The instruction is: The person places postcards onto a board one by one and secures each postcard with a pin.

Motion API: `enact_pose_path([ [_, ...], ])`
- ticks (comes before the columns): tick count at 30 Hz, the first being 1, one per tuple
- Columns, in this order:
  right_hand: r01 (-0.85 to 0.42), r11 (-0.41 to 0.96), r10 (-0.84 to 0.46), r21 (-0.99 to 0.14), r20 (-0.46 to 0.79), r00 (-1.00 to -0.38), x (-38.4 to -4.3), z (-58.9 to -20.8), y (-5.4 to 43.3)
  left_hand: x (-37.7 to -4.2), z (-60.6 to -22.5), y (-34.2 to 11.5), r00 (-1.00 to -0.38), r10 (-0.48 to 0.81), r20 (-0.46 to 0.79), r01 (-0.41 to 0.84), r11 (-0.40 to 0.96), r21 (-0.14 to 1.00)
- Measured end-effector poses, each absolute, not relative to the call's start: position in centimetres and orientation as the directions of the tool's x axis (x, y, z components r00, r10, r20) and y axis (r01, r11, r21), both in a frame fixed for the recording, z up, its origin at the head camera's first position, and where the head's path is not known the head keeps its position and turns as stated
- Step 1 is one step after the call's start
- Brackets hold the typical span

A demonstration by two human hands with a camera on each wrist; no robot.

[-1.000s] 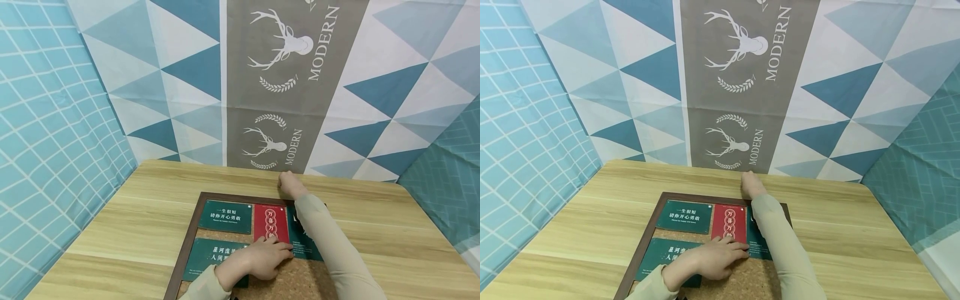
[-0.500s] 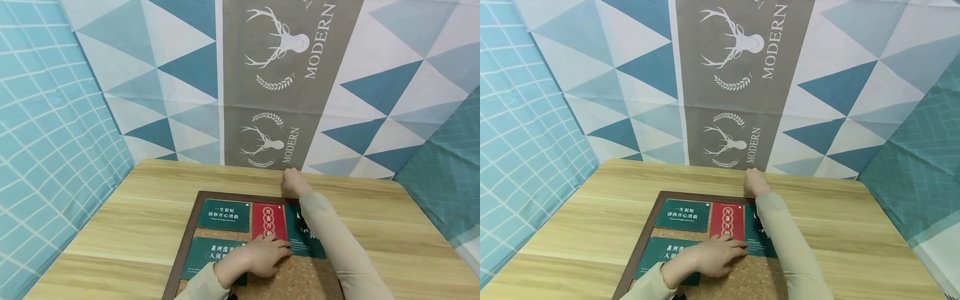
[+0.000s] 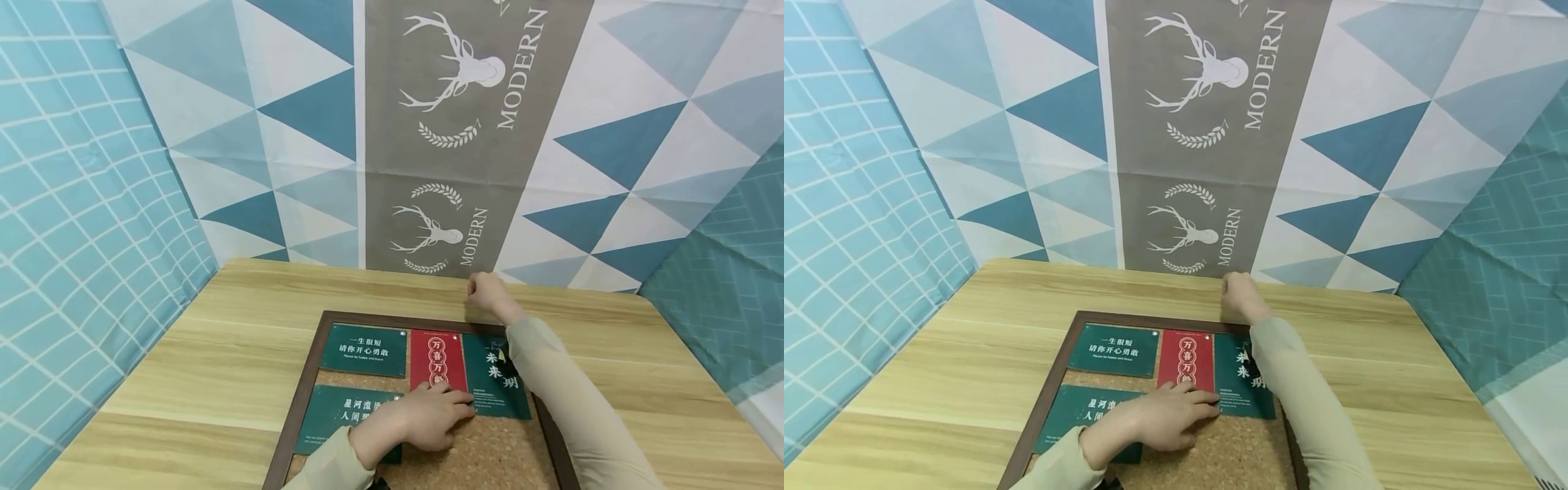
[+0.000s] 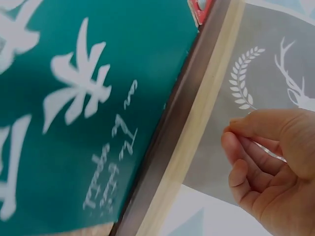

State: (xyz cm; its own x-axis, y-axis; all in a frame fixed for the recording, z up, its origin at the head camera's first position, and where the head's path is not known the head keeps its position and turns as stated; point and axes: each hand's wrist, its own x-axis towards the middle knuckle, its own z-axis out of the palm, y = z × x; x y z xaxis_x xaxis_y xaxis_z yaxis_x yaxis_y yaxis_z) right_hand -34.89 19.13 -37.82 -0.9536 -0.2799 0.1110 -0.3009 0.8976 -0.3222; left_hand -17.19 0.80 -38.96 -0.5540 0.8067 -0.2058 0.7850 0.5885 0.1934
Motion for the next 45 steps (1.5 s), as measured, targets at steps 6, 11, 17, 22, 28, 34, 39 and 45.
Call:
enact_pose_path([
  [6, -0.332, 0.886, -0.302, -0.323, 0.139, -0.943, -34.4, -37.6, 20.4, -17.4, -39.0, 0.7, -0.552, 0.807, -0.210, 0.777, 0.589, 0.222],
  [11, -0.370, 0.879, -0.336, -0.300, 0.160, -0.928, -33.9, -37.7, 21.4, -17.5, -39.0, 0.6, -0.551, 0.805, -0.221, 0.777, 0.591, 0.217],
  [17, -0.402, 0.857, -0.365, -0.321, 0.171, -0.915, -32.9, -38.1, 22.1, -17.3, -39.0, 0.5, -0.552, 0.797, -0.245, 0.760, 0.602, 0.244],
  [22, -0.397, 0.856, -0.358, -0.331, 0.173, -0.917, -32.0, -38.3, 22.7, -17.2, -39.2, 0.5, -0.552, 0.798, -0.240, 0.764, 0.600, 0.238],
  [28, -0.377, 0.862, -0.341, -0.339, 0.162, -0.926, -30.9, -38.6, 23.2, -17.1, -39.3, 0.6, -0.542, 0.806, -0.238, 0.777, 0.588, 0.224],
  [34, -0.339, 0.864, -0.316, -0.373, 0.123, -0.941, -29.8, -39.0, 23.5, -17.2, -39.2, 0.6, -0.541, 0.808, -0.236, 0.780, 0.586, 0.219],
  [39, -0.339, 0.863, -0.319, -0.373, 0.118, -0.940, -29.0, -39.0, 23.8, -17.2, -38.9, 0.5, -0.545, 0.805, -0.233, 0.773, 0.590, 0.232],
  [45, -0.341, 0.860, -0.316, -0.380, 0.126, -0.940, -28.2, -38.9, 24.1, -17.1, -38.9, 0.5, -0.544, 0.808, -0.224, 0.773, 0.587, 0.241],
])
